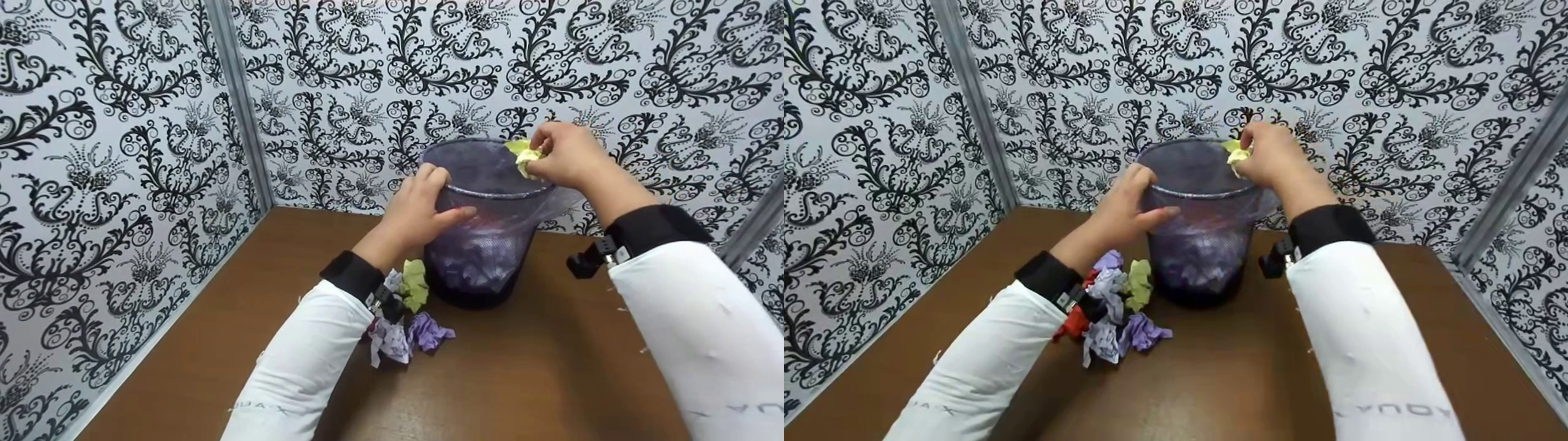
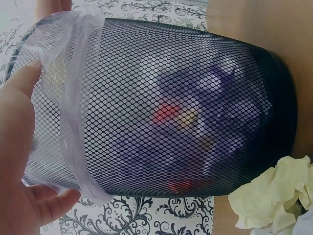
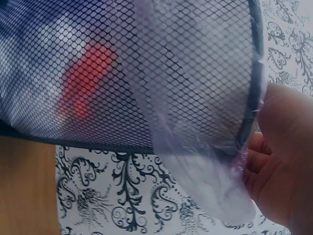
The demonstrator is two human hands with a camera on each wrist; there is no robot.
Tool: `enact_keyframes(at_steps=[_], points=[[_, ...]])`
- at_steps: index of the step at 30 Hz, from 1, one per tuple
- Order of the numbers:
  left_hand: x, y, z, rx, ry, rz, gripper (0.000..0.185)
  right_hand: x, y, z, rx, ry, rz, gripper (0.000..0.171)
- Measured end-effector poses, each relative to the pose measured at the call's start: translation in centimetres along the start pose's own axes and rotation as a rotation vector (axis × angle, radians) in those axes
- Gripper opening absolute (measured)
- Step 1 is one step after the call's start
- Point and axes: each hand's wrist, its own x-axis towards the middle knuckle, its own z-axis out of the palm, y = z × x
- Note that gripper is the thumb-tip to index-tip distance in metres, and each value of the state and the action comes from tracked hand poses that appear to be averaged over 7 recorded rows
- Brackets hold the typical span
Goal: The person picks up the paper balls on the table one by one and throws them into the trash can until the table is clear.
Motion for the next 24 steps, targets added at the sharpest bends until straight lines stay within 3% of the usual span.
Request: enact_keyframes(at_steps=[10,16,24], points=[[0.0,0.1,0.0,0.001,-0.006,-0.005,0.065,0.0,0.0,0.9,0.086,0.004,0.046,0.045],[-0.1,0.1,0.0,-0.008,-0.002,-0.005,0.066,-0.1,0.1,1.1,0.08,0.013,0.023,0.066],[0.0,0.0,0.0,0.016,0.019,0.015,0.065,-1.4,0.7,2.2,0.165,0.067,0.004,0.073]])
